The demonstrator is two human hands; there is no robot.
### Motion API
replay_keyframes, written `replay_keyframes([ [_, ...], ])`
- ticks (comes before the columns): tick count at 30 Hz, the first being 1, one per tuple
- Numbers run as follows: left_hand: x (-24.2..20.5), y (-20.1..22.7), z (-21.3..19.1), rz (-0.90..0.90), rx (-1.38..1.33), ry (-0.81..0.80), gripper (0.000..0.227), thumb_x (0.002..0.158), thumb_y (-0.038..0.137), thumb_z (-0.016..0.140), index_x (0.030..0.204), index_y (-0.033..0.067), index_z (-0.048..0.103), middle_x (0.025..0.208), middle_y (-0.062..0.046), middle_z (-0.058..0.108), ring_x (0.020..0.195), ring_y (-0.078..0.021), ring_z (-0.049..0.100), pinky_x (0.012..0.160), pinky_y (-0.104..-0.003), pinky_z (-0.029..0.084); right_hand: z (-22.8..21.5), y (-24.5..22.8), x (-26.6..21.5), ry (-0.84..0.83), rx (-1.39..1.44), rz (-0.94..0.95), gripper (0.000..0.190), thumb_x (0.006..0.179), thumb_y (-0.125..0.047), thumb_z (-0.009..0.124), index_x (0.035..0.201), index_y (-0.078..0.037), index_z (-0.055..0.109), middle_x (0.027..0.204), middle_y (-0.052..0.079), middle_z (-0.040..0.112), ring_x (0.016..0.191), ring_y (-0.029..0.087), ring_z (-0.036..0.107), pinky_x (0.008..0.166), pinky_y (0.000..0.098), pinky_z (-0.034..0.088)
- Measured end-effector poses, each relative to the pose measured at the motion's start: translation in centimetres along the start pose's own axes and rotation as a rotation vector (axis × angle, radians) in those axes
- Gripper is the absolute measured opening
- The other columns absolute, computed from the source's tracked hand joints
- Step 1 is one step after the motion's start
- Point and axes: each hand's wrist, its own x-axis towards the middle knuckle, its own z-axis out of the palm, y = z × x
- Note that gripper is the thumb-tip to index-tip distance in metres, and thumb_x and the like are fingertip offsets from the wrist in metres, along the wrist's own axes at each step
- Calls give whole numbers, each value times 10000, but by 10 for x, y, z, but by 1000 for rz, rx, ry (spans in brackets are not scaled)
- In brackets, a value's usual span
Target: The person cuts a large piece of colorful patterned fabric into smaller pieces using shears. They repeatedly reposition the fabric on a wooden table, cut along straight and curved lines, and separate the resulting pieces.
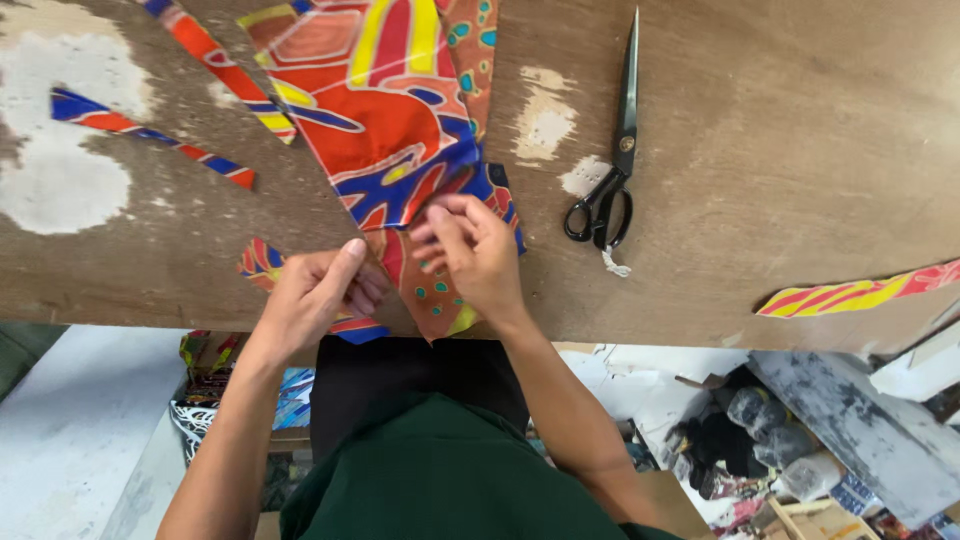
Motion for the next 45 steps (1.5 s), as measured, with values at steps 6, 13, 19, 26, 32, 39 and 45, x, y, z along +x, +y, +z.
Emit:
replay_keyframes([
  [6, -8, -18, 1, 17, -27, 5, 514, 1083, 359, 448, 962, -43, 745, 812, -102, 746, 702, -148, 697, 671, -300, 599, -5, 6, -4, 54, 34, 102, 319, 1000, -305, 656, 984, 13, 637, 791, 152, 734, 629, 174, 732, 529, 262, 578],
  [13, -1, -14, 17, -44, -255, -174, 586, 1050, 475, 405, 1256, -12, 659, 1155, -151, 739, 972, -203, 726, 855, -334, 609, 17, -19, 12, 119, -65, -2, 306, 1010, -272, 662, 876, 3, 654, 640, 106, 698, 480, 120, 631, 420, 240, 491],
  [19, 46, 55, -4, 65, -822, -146, 796, 975, 627, 273, 1454, 25, 477, 1323, -172, 679, 1129, -245, 740, 954, -419, 607, 25, -59, -8, 24, -60, -93, 243, 1013, -219, 635, 919, 4, 654, 654, 103, 687, 476, 121, 628, 410, 242, 476],
  [26, 55, 71, -30, 403, -151, 163, 263, 1041, 148, 750, 1221, -32, 684, 1119, -136, 742, 989, -164, 713, 892, -299, 608, -21, 5, -89, -19, -173, -16, 237, 1003, -213, 630, 909, 0, 675, 686, 87, 715, 532, 115, 670, 457, 241, 521],
  [32, 27, 44, 1, 369, 369, 274, 187, 919, 74, 761, 1087, 11, 710, 956, -90, 786, 869, -133, 757, 742, -267, 584, -56, 81, -94, 131, -234, 184, 321, 994, -227, 671, 789, 20, 684, 649, 99, 707, 495, 117, 640, 452, 236, 501],
  [39, 36, 56, 15, 503, 524, 342, 165, 912, 63, 781, 1054, 14, 713, 946, -101, 780, 856, -174, 778, 717, -294, 592, -56, 83, -94, 184, -236, 195, 283, 980, -229, 667, 827, 8, 681, 639, 93, 697, 490, 119, 636, 433, 242, 486],
  [45, 48, 52, 20, 615, 634, 386, 202, 882, 69, 816, 1042, 18, 704, 951, -111, 763, 845, -217, 764, 708, -318, 589, -48, 72, -87, 236, -203, 183, 284, 981, -225, 680, 832, 17, 697, 628, 90, 693, 480, 120, 631, 432, 242, 488],
])
